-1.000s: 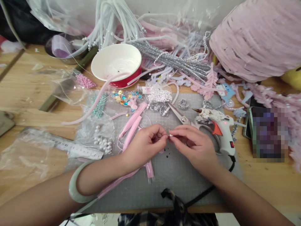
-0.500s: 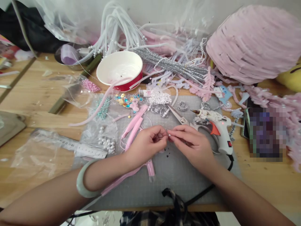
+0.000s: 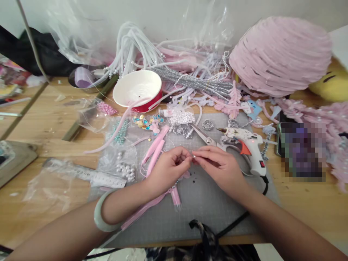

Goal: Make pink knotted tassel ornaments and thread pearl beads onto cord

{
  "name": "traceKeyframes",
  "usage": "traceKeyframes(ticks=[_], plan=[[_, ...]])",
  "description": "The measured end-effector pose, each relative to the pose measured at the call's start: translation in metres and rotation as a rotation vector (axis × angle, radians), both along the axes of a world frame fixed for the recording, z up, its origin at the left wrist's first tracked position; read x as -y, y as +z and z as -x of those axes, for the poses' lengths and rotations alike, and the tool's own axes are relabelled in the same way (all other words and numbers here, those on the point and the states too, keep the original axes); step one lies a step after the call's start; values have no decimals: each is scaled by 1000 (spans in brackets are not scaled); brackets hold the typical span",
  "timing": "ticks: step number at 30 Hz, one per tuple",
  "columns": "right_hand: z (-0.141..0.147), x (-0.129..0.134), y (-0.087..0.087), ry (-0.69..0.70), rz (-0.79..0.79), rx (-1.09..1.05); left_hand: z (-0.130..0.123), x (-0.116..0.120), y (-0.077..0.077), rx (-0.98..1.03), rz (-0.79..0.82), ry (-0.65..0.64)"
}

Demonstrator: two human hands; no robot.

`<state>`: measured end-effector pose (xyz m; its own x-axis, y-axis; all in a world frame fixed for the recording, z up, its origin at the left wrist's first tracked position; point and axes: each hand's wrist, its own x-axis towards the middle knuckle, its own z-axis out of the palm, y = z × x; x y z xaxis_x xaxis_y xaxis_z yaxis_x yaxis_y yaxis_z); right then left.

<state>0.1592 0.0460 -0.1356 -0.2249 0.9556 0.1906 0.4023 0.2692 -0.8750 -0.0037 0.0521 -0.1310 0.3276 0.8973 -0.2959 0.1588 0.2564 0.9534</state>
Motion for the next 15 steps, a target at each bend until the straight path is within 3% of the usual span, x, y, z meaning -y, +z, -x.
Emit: traceKeyframes(ticks=[15], plan=[[1,0,2,-10,87,-4,1,1,-4,19,32,17]])
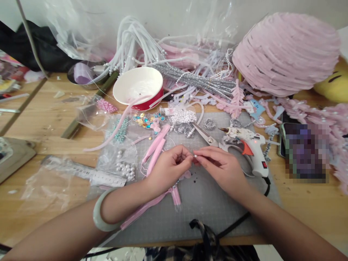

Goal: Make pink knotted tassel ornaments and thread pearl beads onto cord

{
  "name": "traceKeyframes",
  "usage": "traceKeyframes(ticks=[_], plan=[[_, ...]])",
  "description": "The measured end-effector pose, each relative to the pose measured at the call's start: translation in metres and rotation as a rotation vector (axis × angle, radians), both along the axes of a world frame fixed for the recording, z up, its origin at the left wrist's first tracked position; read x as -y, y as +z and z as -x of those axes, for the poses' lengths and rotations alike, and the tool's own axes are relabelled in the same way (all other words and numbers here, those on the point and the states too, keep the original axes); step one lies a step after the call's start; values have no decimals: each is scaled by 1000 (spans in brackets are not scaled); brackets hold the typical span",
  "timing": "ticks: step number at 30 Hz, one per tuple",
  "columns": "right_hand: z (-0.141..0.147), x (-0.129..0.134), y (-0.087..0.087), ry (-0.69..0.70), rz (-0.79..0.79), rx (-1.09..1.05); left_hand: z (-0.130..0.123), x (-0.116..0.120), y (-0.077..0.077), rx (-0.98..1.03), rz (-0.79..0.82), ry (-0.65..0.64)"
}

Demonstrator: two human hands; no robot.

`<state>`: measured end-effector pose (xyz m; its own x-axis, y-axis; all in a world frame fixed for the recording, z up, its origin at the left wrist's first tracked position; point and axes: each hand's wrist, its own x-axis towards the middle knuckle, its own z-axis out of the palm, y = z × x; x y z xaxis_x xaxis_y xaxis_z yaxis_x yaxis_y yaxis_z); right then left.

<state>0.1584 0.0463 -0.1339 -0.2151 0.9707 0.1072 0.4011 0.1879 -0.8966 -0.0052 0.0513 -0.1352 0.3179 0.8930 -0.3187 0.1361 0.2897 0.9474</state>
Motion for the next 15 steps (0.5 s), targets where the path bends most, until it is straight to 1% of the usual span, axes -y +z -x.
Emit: traceKeyframes(ticks=[12,15], plan=[[-1,0,-1,14,21,1,-1,-1,0,15,16,3],[-1,0,-2,23,31,1,0,-1,0,-1,-1,2]])
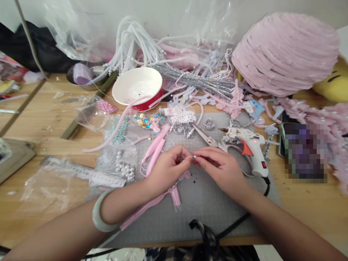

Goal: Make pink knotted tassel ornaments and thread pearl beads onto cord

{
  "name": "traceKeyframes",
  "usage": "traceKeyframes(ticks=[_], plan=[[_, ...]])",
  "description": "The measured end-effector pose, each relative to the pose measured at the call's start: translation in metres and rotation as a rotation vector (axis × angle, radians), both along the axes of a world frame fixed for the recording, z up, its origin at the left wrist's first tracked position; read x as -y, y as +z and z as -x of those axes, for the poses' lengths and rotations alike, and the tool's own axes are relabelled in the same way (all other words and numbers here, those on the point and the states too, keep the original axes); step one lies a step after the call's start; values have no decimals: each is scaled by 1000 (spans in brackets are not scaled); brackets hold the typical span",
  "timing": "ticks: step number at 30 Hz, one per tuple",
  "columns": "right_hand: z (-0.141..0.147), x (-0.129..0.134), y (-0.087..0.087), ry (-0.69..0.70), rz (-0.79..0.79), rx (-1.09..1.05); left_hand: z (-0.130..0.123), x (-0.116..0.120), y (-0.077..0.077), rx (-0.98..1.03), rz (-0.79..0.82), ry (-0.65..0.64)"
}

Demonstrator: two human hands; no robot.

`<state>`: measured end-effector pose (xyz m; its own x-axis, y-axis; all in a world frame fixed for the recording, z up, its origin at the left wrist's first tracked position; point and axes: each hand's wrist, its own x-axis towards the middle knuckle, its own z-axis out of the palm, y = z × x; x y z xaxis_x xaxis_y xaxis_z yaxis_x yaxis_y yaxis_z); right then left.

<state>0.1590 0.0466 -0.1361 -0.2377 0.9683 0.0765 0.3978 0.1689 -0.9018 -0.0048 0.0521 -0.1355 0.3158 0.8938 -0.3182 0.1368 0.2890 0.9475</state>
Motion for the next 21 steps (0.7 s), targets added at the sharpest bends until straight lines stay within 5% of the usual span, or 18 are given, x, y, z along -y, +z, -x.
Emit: traceKeyframes(ticks=[21], plan=[[0,1,0,3,-23,-10,2,-1,3,-12,7,-32]])
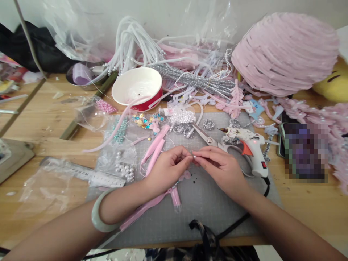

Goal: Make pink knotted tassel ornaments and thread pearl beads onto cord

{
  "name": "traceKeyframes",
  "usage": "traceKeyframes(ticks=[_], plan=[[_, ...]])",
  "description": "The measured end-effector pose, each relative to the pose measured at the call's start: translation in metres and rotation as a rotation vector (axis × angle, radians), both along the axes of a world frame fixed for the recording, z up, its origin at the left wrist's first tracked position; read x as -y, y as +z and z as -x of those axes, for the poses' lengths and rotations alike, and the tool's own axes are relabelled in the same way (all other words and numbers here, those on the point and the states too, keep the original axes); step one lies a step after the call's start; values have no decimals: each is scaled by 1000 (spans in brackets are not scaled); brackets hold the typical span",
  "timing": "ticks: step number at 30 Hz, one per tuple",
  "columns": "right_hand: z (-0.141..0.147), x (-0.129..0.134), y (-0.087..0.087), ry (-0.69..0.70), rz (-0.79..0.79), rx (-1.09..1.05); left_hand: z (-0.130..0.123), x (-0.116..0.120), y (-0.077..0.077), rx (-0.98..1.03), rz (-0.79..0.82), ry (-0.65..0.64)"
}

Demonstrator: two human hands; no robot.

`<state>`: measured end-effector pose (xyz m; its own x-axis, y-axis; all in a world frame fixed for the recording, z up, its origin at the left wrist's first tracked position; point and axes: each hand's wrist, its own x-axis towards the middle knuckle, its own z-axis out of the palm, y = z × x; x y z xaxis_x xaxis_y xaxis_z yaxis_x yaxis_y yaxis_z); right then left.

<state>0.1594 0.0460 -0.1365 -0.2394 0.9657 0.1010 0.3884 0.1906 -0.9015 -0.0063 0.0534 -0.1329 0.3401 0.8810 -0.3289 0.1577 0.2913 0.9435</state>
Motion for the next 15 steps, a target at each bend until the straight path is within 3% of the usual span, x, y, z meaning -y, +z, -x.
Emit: traceKeyframes(ticks=[9,15], plan=[[0,1,1,-60,119,-21,0,0,-3,64,74,34],[1,-1,3,-27,56,5,-2,0,-3,177,141,111]])
